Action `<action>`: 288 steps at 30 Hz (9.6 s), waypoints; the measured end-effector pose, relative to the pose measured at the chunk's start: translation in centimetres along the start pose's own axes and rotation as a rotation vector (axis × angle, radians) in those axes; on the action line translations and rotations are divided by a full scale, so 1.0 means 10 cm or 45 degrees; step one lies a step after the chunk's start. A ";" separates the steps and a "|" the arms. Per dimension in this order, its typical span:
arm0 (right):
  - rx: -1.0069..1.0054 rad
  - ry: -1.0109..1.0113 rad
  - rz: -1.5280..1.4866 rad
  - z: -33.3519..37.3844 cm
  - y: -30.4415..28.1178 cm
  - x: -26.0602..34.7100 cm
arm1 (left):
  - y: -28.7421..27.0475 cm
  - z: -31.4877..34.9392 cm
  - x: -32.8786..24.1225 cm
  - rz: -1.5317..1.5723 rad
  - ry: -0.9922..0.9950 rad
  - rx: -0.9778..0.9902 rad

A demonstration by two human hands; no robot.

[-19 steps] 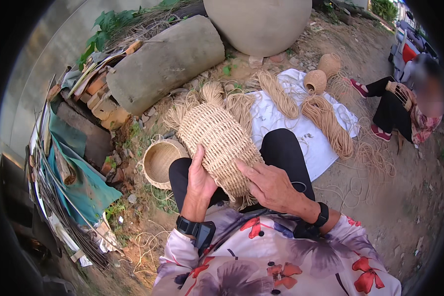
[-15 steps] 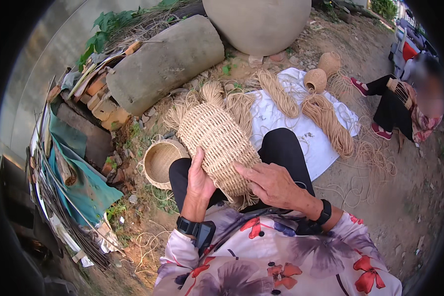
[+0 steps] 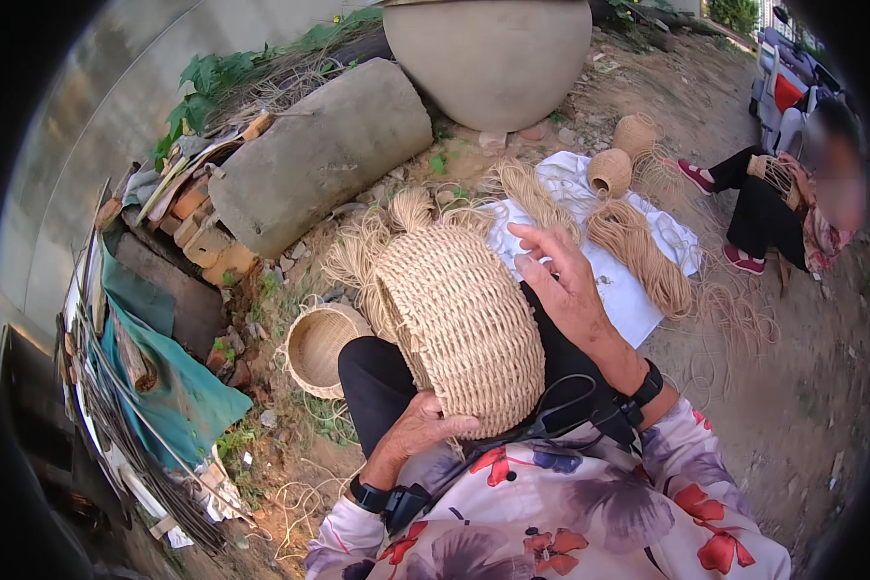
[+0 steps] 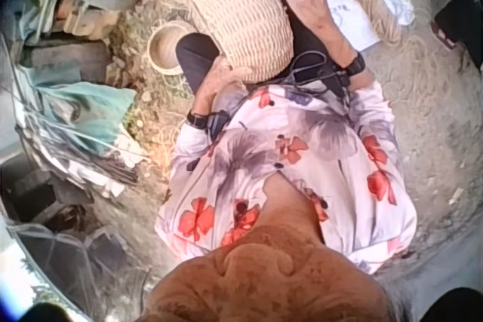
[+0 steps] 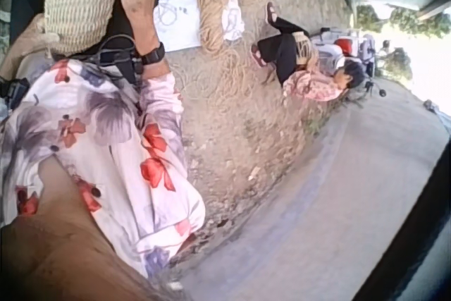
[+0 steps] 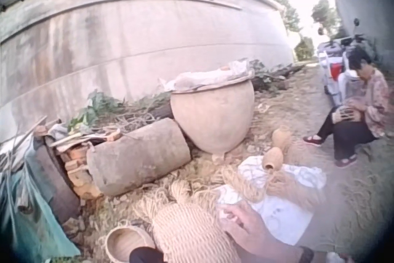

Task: Weaving and assembling a large wicker or bamboo basket by hand.

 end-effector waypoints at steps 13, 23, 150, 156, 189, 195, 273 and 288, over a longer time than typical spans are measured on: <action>0.259 -0.014 -0.176 -0.09 0.27 -0.03 | 0.09 -0.33 -0.74 0.856 0.245 0.070; 0.192 -0.692 0.221 0.50 -0.16 0.51 | -0.22 -0.35 -0.35 0.988 0.236 0.040; 0.887 -0.374 -0.186 0.41 0.11 -0.16 | -0.72 -0.03 -0.43 -1.035 0.859 -0.438; 0.604 -0.610 0.004 0.65 0.17 0.02 | -0.16 -0.05 -0.45 -0.876 0.859 -0.281; 0.696 -0.528 -0.034 0.88 0.08 0.17 | -0.13 0.32 -0.07 -0.817 1.195 -0.533; 0.606 -0.520 0.024 0.91 0.14 0.18 | -0.04 0.24 -0.07 -0.715 1.242 -0.555; 0.377 -0.269 0.099 -0.37 -0.87 0.61 | 0.38 -0.14 -1.43 -0.713 1.232 -0.572; 0.277 0.534 0.015 -0.55 -1.90 -0.21 | -1.60 0.34 -1.52 -0.783 0.776 -1.036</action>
Point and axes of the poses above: each hand's wrist, its own z-axis away from the middle knuckle, its own y-axis out of the palm, x = y × z, the point moved 1 cm from there along -z, towards the middle knuckle, and after that the axes turned 13 degrees about -x, right-handed, at the moved point
